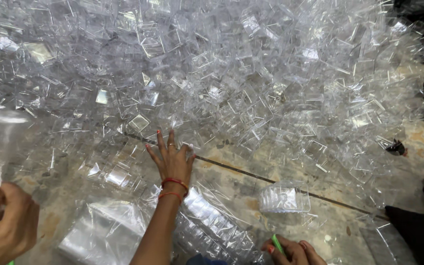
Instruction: The person sits on the floor among a large pile of clear plastic boxes and uses a green utility knife to trim excess plastic from each box, then stacks the finished boxes and wraps stacks in clear plastic film. Other workers nearby perform the same trimming and wrapping work.
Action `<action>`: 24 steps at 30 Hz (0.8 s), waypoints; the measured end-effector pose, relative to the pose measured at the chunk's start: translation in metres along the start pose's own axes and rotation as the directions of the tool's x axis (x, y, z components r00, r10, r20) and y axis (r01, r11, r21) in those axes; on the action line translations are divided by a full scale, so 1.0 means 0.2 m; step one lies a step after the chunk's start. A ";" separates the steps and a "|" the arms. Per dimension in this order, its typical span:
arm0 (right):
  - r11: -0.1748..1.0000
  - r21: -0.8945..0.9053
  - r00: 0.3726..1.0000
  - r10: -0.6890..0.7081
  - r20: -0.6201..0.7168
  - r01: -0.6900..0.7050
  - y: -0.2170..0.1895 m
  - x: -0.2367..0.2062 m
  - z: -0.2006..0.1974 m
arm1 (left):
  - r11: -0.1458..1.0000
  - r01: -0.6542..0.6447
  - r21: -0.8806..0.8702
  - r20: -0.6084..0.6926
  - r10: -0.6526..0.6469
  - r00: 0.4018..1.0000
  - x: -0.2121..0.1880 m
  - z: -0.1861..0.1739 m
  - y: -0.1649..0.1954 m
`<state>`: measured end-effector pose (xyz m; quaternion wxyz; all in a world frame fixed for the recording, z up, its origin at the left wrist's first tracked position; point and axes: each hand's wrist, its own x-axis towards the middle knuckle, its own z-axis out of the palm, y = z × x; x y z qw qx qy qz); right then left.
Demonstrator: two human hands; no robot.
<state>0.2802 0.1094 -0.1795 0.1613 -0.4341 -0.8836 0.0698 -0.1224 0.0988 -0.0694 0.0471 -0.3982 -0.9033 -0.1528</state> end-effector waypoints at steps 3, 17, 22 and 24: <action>0.798 0.438 0.896 0.270 0.353 -0.414 0.05 -0.01 0.03 | 0.991 0.009 -0.137 0.035 -0.005 0.999 -0.07 -0.04 -0.04; 0.310 0.764 0.819 0.109 0.563 -0.566 -0.16 0.32 -0.40 | -0.339 0.254 -0.906 0.250 0.058 0.967 -0.72 -0.26 0.03; 0.287 0.850 0.871 -0.090 0.482 -0.441 -0.40 0.54 -0.56 | -0.361 0.354 -0.863 0.295 0.208 0.933 -0.79 -0.26 0.11; 0.238 0.830 0.827 -0.144 0.544 -0.505 -0.47 0.59 -0.61 | -0.402 0.401 -0.823 0.321 0.255 0.912 -0.79 -0.25 0.14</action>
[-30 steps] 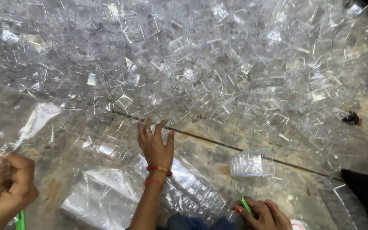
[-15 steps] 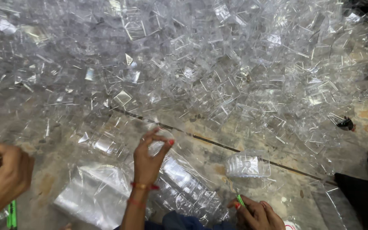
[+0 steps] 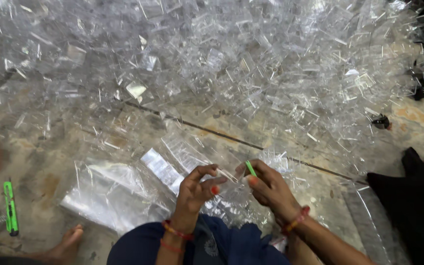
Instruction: The person sits on the floor among a large pile of clear plastic boxes and uses a green utility knife to trim excess plastic from each box, then stacks the finished boxes and wraps stacks in clear plastic film. Other workers nearby perform the same trimming and wrapping work.
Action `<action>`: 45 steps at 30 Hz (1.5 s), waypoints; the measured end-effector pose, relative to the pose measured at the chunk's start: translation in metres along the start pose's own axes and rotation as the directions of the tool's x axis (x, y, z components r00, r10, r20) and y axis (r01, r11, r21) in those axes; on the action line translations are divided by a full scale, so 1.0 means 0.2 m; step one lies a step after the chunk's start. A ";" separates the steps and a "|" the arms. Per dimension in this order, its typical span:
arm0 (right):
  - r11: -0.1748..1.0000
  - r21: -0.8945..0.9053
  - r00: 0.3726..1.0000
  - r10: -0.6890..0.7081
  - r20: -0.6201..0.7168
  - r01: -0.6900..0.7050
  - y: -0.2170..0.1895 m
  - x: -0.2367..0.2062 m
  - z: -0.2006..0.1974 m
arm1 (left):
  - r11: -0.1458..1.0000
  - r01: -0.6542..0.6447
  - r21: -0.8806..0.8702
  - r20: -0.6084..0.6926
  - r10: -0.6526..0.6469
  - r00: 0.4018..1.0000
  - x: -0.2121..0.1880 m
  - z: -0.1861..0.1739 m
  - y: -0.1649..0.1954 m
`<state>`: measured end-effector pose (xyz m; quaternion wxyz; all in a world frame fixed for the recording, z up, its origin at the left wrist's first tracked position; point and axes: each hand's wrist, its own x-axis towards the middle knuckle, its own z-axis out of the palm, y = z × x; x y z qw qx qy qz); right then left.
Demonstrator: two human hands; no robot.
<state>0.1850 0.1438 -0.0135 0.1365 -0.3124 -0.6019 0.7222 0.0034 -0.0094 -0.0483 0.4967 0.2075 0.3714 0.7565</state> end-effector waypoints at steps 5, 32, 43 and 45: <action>0.981 0.106 0.986 0.153 0.068 -0.160 -0.07 0.01 0.02 | 0.998 -0.055 0.000 0.104 0.055 0.993 0.02 0.00 -0.01; 0.684 -0.722 0.949 -0.288 -0.128 0.109 -0.24 -0.17 0.18 | 0.995 0.021 0.100 0.159 -0.036 0.987 0.06 0.08 -0.06; 0.547 -0.699 0.857 -0.479 0.190 0.461 -0.27 -0.22 0.11 | 0.930 0.093 0.356 0.266 -0.196 0.944 0.01 0.12 0.01; 0.551 -0.709 0.875 -0.441 0.201 0.441 -0.23 -0.25 0.06 | 0.916 0.118 0.384 0.280 -0.237 0.930 0.01 0.13 0.03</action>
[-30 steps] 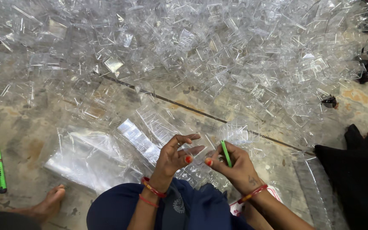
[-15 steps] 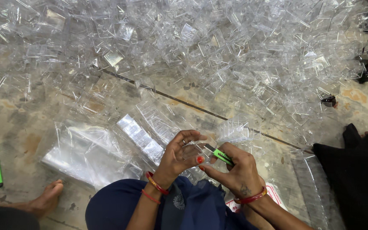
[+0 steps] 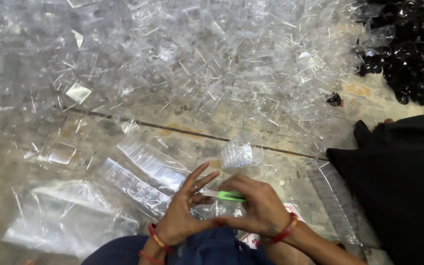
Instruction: The person sits on the floor among a large pile of clear plastic boxes and uses a green utility knife to trim excess plastic from each box, then stacks the finished boxes and wraps stacks in clear plastic film. Other workers nearby perform the same trimming and wrapping work.
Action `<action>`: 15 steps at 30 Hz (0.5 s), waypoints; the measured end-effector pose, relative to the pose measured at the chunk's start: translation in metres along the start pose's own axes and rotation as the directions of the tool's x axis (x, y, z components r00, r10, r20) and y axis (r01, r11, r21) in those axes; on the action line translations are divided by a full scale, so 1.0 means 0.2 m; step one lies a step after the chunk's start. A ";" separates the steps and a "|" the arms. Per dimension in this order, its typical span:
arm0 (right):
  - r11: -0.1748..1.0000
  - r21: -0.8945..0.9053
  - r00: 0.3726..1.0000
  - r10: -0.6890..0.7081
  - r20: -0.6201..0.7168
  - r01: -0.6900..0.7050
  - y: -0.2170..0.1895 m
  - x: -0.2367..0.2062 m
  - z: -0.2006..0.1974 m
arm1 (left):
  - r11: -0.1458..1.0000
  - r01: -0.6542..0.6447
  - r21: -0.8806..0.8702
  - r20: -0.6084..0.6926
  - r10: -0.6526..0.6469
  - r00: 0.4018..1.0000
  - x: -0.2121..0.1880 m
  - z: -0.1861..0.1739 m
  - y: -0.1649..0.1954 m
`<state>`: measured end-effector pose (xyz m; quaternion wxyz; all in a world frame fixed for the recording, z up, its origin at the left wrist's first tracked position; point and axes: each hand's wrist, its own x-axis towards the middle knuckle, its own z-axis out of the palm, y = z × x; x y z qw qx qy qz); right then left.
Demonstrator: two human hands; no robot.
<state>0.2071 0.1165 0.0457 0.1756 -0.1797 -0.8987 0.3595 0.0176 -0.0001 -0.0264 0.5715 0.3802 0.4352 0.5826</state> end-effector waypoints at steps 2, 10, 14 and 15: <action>0.909 0.146 0.914 0.402 -0.055 -0.391 0.06 -0.07 -0.06 | 0.998 -0.041 0.046 -0.019 0.041 0.999 -0.01 -0.01 0.02; 0.852 0.126 0.644 0.473 -0.601 -0.509 0.54 -0.20 -0.29 | 0.992 -0.126 -0.031 -0.328 0.109 0.938 0.02 -0.12 -0.06; 0.837 -0.117 0.706 0.366 -0.607 -0.534 0.67 -0.24 -0.16 | 0.978 -0.158 -0.136 -0.502 0.070 0.862 0.03 -0.15 -0.16; 0.832 -0.217 0.737 0.293 -0.609 -0.510 0.69 -0.25 -0.13 | 0.976 -0.168 -0.139 -0.537 0.068 0.841 0.03 -0.16 -0.18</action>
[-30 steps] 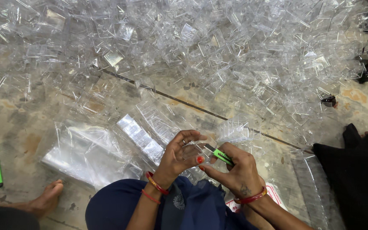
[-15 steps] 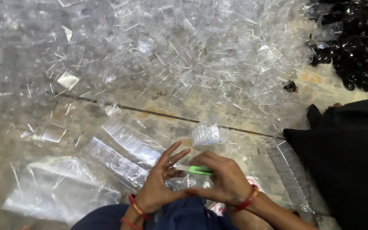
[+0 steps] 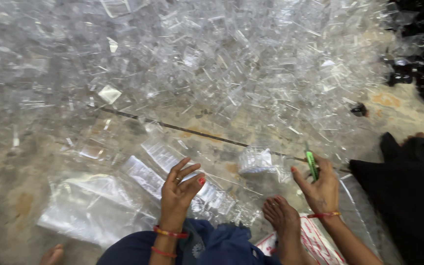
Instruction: The person sits on the floor among a large pile of clear plastic boxes and uses a green utility knife to trim excess plastic from each box, then stacks the finished boxes and wraps stacks in clear plastic film. Other workers nearby perform the same trimming and wrapping work.
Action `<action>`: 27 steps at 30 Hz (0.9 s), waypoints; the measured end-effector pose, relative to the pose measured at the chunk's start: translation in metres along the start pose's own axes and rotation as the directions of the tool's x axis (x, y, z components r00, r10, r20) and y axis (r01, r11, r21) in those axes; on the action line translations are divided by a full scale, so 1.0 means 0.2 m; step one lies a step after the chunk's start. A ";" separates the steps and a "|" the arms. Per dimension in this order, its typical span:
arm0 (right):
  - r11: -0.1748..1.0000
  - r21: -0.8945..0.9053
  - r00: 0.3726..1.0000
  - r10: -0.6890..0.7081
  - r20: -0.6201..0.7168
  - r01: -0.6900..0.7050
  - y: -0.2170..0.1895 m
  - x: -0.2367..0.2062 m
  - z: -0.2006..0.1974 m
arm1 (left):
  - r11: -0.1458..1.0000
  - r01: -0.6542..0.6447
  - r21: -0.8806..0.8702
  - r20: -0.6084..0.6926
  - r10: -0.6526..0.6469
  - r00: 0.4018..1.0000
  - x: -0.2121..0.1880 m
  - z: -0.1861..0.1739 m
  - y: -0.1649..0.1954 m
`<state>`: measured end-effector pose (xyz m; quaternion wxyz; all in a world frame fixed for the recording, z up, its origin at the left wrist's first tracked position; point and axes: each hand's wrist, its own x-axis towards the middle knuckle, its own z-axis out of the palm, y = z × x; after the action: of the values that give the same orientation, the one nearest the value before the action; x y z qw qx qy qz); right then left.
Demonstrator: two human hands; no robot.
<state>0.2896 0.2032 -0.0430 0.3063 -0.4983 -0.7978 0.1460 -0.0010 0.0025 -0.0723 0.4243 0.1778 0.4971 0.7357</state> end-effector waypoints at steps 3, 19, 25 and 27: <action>0.997 -0.025 0.995 -0.078 0.068 0.080 0.02 -0.02 0.03 | 0.997 -0.026 -0.068 -0.056 0.022 0.998 0.02 -0.01 -0.04; 0.966 0.250 0.997 0.046 0.069 -0.061 0.33 -0.03 0.00 | 0.332 -0.174 0.927 -0.110 0.685 0.720 0.66 -0.21 0.14; 0.947 0.292 0.989 0.146 -0.012 -0.136 0.26 -0.03 -0.03 | 0.288 0.181 0.940 -0.274 0.326 0.905 0.74 -0.34 0.23; 0.940 0.339 0.996 0.015 -0.090 0.017 0.16 -0.01 -0.06 | 0.415 0.230 0.880 -0.357 0.258 0.898 0.71 -0.35 0.26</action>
<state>0.3213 0.2147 -0.0518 0.4238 -0.4438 -0.7461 0.2585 -0.1539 0.0677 -0.0809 0.1294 0.2116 0.8948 0.3712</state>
